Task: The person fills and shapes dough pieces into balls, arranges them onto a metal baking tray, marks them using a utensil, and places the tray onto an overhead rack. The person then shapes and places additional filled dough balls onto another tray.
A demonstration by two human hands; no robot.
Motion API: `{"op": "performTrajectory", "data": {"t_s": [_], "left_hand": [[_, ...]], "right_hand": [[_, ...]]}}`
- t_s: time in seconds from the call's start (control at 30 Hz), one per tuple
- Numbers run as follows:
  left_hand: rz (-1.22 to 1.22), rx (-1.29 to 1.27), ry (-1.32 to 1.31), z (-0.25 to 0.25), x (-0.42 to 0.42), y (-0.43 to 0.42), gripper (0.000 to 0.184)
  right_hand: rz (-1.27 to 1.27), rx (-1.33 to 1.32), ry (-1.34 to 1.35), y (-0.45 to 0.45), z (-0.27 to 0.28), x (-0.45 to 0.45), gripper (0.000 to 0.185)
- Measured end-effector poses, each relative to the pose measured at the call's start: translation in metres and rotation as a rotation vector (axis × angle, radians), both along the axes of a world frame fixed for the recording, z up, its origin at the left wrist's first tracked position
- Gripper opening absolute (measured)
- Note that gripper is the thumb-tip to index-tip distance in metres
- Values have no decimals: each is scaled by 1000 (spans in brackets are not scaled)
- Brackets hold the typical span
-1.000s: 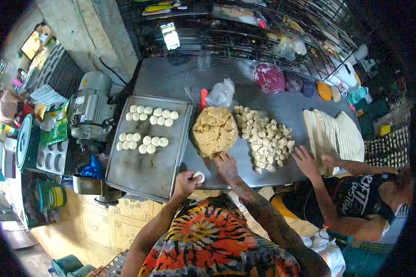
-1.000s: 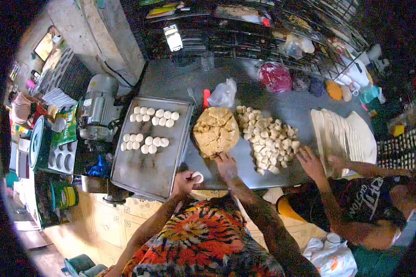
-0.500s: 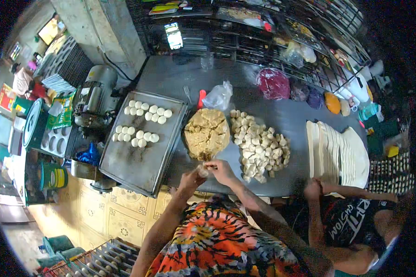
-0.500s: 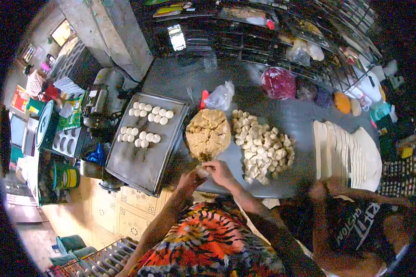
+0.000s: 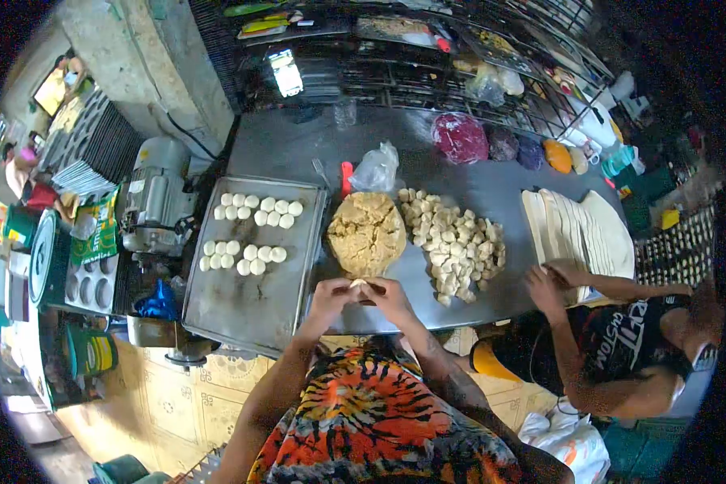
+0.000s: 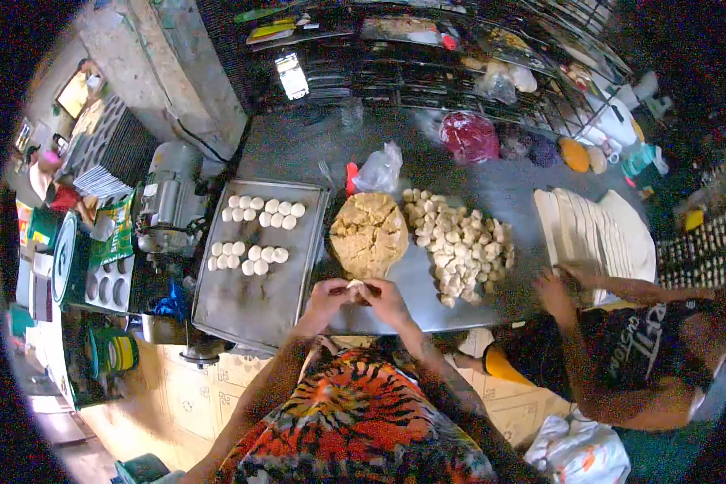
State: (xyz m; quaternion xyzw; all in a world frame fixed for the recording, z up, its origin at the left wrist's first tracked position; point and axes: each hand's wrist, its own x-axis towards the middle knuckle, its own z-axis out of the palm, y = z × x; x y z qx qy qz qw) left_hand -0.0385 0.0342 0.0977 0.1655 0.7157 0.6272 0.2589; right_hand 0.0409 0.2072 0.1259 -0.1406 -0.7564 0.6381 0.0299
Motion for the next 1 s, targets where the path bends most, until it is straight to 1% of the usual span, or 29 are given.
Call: {"op": "performTrajectory", "data": {"t_s": [0.03,0.17,0.2,0.33,0.37,0.5,0.53,0.67,0.7,0.83,0.87,0.97,1.0], "left_hand": [[-10,2,-2,6,-3,-3,16],[27,-273,411,25,-1,-5,16],[25,-273,408,22,-1,-6,16],[112,-129,286,0,2,-2,17],[116,-130,286,3,5,1,17],[166,215,-458,26,15,17,20],[178,214,-453,24,19,21,20],[9,-112,258,12,43,37,16],[19,-119,251,14,48,40,16],[-118,-266,361,40,50,38,20],[-110,-269,352,45,54,44,20],[136,-391,279,58,61,66,24],[215,-429,253,59,60,67,25]], "right_hand": [[-10,2,-3,-5,-5,-1,23],[-128,-17,-8,-18,-38,-3,23],[-129,-17,-12,-19,-34,-3,23],[73,302,144,-10,-5,-3,22],[77,302,145,-6,0,0,22],[100,217,357,17,16,5,19],[110,211,361,25,12,6,19],[272,381,214,71,-22,10,21],[284,373,211,74,-21,13,21],[426,234,190,74,-10,14,25],[436,230,185,72,-21,15,25],[334,255,232,52,-105,13,20],[296,264,246,48,-116,13,18]]}}
